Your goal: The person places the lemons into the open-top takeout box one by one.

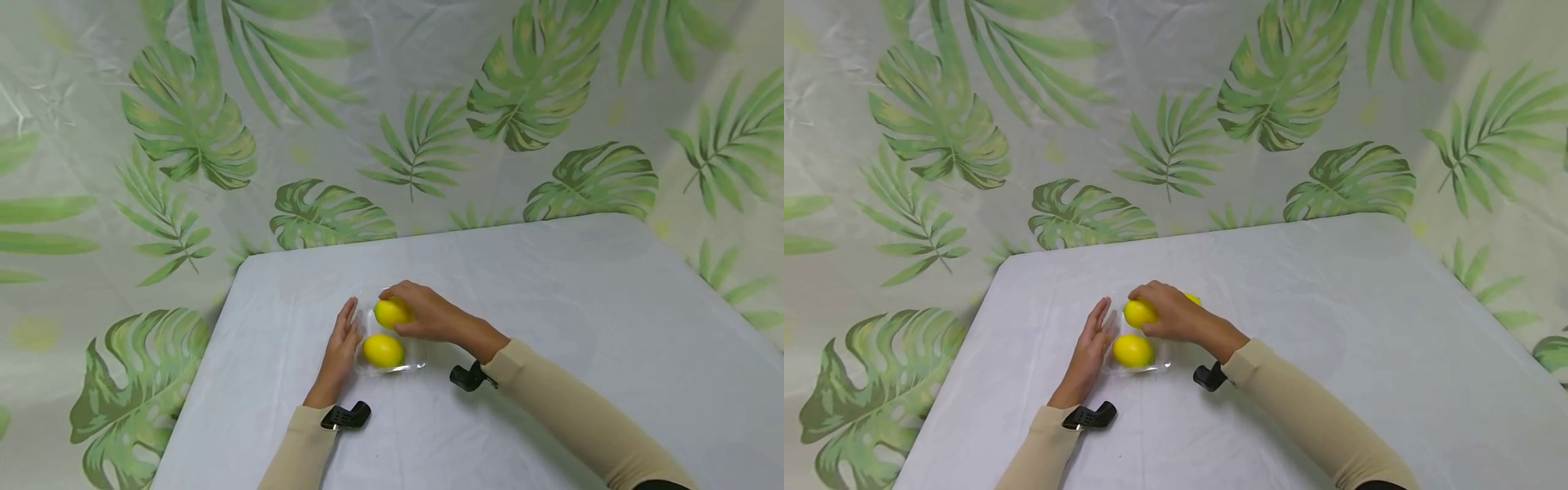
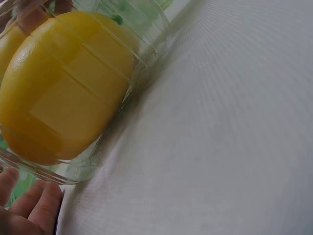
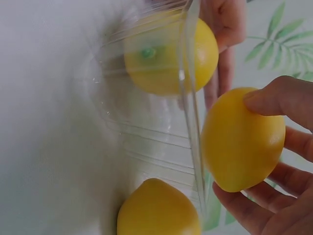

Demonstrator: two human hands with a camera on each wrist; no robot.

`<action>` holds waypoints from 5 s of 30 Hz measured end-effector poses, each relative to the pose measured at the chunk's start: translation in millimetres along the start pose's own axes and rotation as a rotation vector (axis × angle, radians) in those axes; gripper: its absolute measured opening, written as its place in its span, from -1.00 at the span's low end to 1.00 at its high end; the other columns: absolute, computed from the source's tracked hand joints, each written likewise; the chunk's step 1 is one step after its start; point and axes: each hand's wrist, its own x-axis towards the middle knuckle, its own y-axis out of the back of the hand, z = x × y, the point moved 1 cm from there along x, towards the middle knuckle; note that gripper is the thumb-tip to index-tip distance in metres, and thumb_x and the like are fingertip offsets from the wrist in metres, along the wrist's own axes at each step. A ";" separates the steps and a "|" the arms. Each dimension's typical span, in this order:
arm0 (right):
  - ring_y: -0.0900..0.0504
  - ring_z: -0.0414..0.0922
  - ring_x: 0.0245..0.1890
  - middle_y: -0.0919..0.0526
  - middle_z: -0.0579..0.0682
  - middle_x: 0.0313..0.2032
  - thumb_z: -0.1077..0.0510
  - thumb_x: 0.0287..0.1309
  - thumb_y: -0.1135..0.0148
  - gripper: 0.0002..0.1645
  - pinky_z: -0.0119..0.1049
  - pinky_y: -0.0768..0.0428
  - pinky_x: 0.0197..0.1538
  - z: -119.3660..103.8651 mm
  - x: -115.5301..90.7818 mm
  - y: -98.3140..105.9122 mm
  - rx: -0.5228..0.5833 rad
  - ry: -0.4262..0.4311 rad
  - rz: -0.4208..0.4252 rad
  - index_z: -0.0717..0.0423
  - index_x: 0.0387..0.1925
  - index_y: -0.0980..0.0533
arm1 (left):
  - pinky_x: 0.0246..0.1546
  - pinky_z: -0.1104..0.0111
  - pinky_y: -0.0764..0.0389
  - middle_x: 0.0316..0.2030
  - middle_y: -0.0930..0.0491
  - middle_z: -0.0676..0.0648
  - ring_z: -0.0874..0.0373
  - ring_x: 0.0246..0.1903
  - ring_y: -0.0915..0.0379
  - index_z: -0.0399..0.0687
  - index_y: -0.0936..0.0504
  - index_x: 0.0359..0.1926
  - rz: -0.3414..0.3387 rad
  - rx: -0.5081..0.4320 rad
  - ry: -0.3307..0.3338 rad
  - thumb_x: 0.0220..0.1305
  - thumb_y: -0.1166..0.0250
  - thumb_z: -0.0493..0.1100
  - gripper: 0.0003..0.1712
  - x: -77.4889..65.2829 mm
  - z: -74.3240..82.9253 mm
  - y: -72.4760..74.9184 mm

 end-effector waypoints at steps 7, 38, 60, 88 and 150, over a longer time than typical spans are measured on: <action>-0.50 -0.08 -0.03 -0.53 0.03 0.06 0.18 0.03 -0.38 -0.40 -0.19 -0.53 0.09 1.9 2.3 -4.6 -0.038 -0.035 -0.013 0.13 0.15 -0.45 | 0.43 0.08 0.04 0.50 0.08 -0.15 -0.02 0.47 0.18 -0.20 0.08 0.50 -0.004 0.000 -0.016 0.43 0.13 -0.38 -0.33 0.0 -1.9 0.2; -0.48 -0.02 0.06 -0.53 0.04 0.07 0.19 0.09 -0.37 -0.49 -0.19 -0.50 0.15 5.8 11.9 -15.5 -0.198 0.044 -0.192 0.09 0.12 -0.50 | 0.43 0.12 0.02 0.50 0.06 -0.10 -0.01 0.46 0.15 -0.11 0.06 0.51 0.005 -0.022 -0.100 0.35 0.18 -0.47 -0.26 10.8 -34.8 2.1; -0.50 0.00 0.11 -0.57 0.01 0.11 0.17 0.08 -0.39 -0.49 -0.11 -0.49 0.20 7.5 9.8 -20.7 -0.283 0.081 -0.212 0.04 0.11 -0.51 | 0.43 0.10 0.09 0.50 0.11 -0.21 -0.02 0.47 0.22 -0.22 0.09 0.50 -0.021 -0.065 -0.089 0.33 0.20 -0.54 -0.26 3.8 -11.5 0.2; -0.46 -0.03 0.16 -0.60 0.00 0.08 0.24 0.15 -0.28 -0.61 -0.17 -0.42 0.27 7.3 9.7 -18.0 -0.188 0.046 -0.276 0.15 0.05 -0.58 | 0.41 0.20 0.02 0.50 0.06 -0.06 0.05 0.47 0.15 -0.02 0.05 0.51 0.005 -0.024 -0.077 0.39 0.17 -0.47 -0.27 6.7 -33.3 1.8; -0.35 0.03 0.28 -0.42 0.05 0.26 0.14 0.13 -0.35 -0.38 -0.01 -0.36 0.31 38.4 -21.5 32.7 -0.031 -0.202 -0.077 0.08 0.23 -0.42 | 0.39 0.02 0.00 0.49 0.16 -0.25 -0.23 0.44 0.18 -0.27 0.14 0.49 -0.035 -0.066 -0.124 0.30 0.20 -0.57 -0.24 -3.9 -1.5 -1.5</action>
